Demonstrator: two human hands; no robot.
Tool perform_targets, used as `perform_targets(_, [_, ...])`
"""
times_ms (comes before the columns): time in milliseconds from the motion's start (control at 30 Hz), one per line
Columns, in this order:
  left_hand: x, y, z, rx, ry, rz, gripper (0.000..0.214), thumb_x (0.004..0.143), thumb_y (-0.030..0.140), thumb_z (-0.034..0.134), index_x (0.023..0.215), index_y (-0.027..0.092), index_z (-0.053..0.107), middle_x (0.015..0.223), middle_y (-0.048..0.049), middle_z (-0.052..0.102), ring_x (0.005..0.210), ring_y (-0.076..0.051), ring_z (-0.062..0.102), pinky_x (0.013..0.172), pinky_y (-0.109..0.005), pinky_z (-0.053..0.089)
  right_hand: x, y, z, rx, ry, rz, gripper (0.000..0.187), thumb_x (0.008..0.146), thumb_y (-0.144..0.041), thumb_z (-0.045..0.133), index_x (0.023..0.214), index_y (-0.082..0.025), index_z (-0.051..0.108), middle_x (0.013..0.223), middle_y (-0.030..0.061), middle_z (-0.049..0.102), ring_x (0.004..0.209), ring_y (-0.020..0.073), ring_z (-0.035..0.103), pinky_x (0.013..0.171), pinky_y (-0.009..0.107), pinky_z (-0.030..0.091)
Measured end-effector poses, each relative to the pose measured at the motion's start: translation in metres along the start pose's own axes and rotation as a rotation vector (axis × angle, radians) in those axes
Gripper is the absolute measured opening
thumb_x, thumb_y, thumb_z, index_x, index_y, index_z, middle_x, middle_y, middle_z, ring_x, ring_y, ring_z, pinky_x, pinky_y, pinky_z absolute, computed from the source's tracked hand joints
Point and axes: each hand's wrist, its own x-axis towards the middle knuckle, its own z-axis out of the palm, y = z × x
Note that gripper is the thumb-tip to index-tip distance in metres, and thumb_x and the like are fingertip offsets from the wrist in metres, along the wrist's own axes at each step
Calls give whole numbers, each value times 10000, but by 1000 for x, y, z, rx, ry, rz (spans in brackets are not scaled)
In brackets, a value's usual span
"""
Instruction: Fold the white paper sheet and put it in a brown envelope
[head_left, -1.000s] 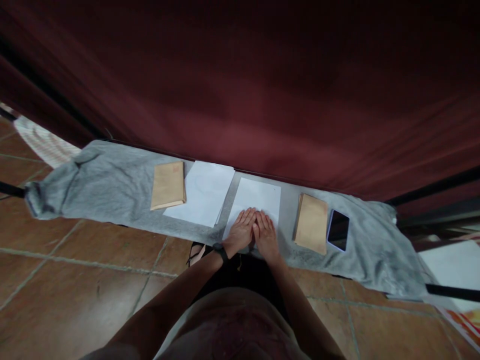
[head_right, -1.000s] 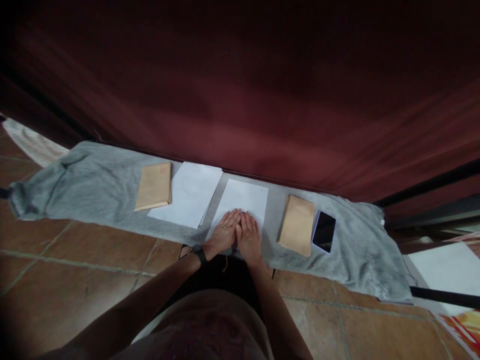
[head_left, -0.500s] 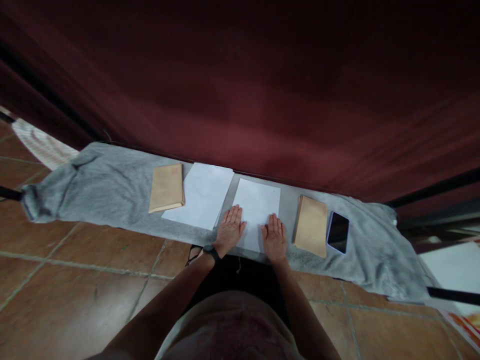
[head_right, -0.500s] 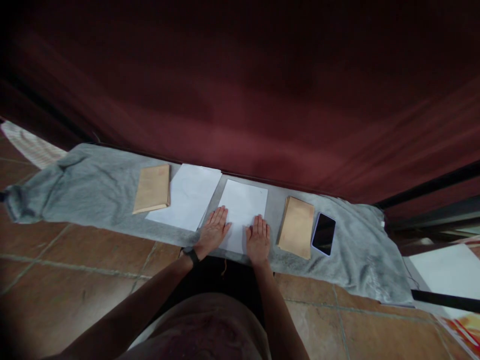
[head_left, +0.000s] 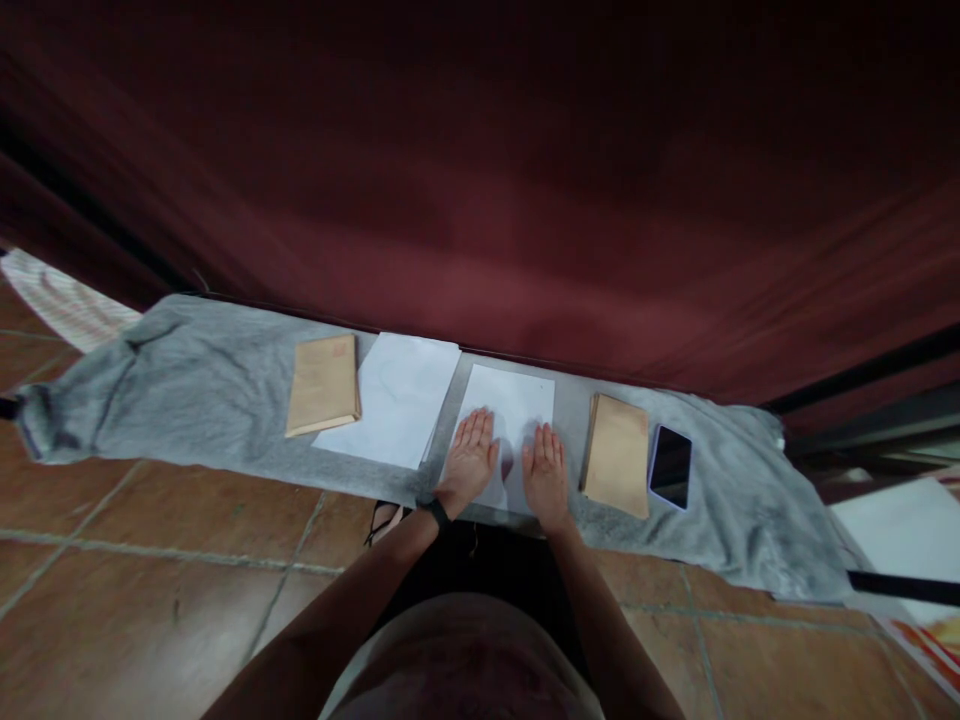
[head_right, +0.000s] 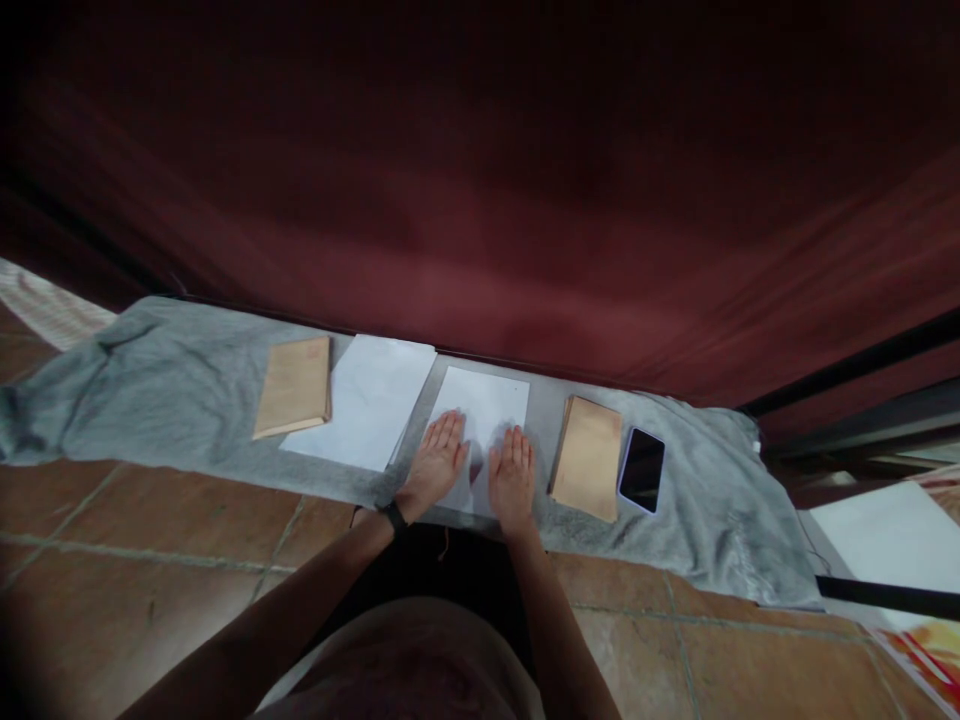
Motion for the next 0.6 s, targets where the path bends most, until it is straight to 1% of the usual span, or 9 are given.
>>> perform_targets(100, [24, 8, 8, -18, -68, 123, 596, 999, 250, 305, 1572, 90, 274, 1623, -149, 332, 1534, -241, 237, 1255, -482, 234, 25, -10, 0, 51, -49, -98, 536, 1066, -308, 260, 1531, -76, 390, 1590, 175, 392, 1485, 268, 343, 1196, 493, 311])
perform_targets(200, [44, 9, 15, 9, -158, 155, 583, 976, 203, 308, 1545, 82, 340, 1618, -156, 345, 1529, -244, 252, 1247, -477, 240, 44, -17, 3, 81, -88, -162, 529, 1069, -305, 248, 1512, -78, 427, 1570, 163, 431, 1483, 253, 349, 1214, 480, 284])
perform_targets(267, [50, 6, 18, 29, -185, 160, 575, 974, 205, 314, 1535, 90, 368, 1623, -150, 338, 1530, -251, 248, 1245, -475, 234, 50, -19, 7, 84, -112, -182, 519, 1067, -295, 264, 1508, -81, 432, 1565, 167, 437, 1483, 253, 350, 1215, 489, 274])
perform_targets(400, [50, 0, 19, 41, -158, 151, 570, 987, 229, 308, 1538, 91, 361, 1634, -142, 317, 1533, -247, 236, 1253, -463, 208, 51, -15, 15, 63, -112, -144, 524, 1061, -312, 305, 1517, -77, 413, 1586, 179, 399, 1482, 274, 348, 1201, 510, 281])
perform_targets(500, [48, -5, 18, 42, -110, 104, 568, 1009, 268, 287, 1532, 58, 355, 1634, -161, 306, 1535, -247, 229, 1254, -461, 207, 49, -9, 18, 38, -84, -115, 536, 1061, -324, 315, 1528, -73, 389, 1582, 191, 400, 1476, 276, 357, 1196, 509, 285])
perform_targets(600, [48, -12, 17, 46, -76, 51, 579, 1028, 324, 265, 1529, 49, 360, 1625, -167, 320, 1536, -247, 228, 1255, -451, 206, 48, -1, 20, 14, -36, -83, 535, 1060, -332, 330, 1531, -85, 386, 1574, 198, 412, 1464, 269, 377, 1186, 510, 303])
